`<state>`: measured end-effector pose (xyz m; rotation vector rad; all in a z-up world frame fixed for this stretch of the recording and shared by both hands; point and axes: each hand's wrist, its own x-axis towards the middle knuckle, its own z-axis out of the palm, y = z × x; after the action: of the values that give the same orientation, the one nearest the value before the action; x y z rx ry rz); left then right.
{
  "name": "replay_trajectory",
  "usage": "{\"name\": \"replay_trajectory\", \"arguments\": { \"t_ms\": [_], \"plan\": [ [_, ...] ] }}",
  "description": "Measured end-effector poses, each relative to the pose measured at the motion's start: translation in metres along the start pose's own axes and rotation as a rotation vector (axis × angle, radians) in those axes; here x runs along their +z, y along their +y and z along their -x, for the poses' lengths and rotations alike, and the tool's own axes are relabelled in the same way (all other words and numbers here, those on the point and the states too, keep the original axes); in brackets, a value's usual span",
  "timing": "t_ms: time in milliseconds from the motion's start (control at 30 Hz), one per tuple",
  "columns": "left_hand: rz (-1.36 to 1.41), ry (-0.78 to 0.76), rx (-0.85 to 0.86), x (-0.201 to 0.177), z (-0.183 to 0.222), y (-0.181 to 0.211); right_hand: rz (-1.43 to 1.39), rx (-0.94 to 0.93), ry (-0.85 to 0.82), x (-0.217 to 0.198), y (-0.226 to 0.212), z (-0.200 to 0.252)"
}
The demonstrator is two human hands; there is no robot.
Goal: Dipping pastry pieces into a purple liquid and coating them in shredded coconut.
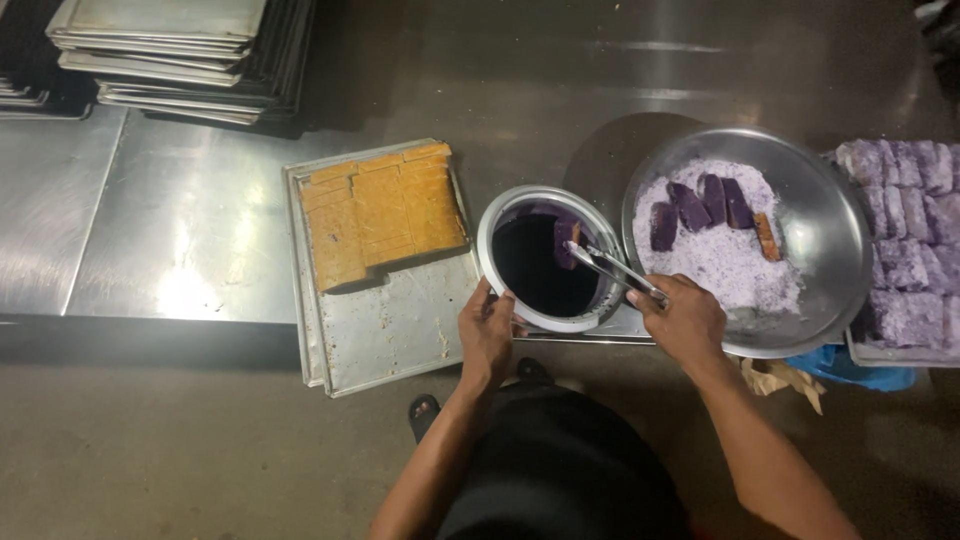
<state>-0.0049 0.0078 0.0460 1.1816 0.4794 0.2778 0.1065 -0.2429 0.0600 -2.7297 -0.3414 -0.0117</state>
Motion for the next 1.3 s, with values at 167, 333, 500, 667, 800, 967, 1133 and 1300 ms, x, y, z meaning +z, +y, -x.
{"name": "replay_trajectory", "arguments": {
  "t_ms": [167,333,500,667,800,967,1133,1300],
  "plan": [
    [0.005,0.016,0.001,0.001,0.000,-0.002,-0.223,0.349,-0.190,-0.035,0.019,-0.002],
    [-0.027,0.005,0.043,0.000,-0.001,-0.005,-0.189,0.477,-0.020,-0.095,0.076,-0.003],
    [-0.060,0.010,0.037,0.004,0.003,0.011,0.393,0.512,-0.214,-0.117,0.138,-0.031],
    [-0.083,0.026,0.038,0.001,0.000,-0.002,0.661,0.433,-0.312,-0.084,0.196,-0.077],
    [-0.085,0.058,0.030,0.004,0.000,0.001,0.720,0.351,-0.202,-0.104,0.172,-0.087],
    [0.049,0.087,-0.041,0.004,-0.002,-0.005,0.597,0.230,-0.024,-0.108,0.128,-0.102],
    [0.041,0.096,0.002,0.002,-0.005,-0.019,0.092,-0.045,-0.062,-0.112,-0.030,-0.100],
    [0.073,0.105,0.055,-0.002,-0.013,-0.048,0.030,-0.566,-0.054,-0.051,-0.142,-0.103]
  ]
}}
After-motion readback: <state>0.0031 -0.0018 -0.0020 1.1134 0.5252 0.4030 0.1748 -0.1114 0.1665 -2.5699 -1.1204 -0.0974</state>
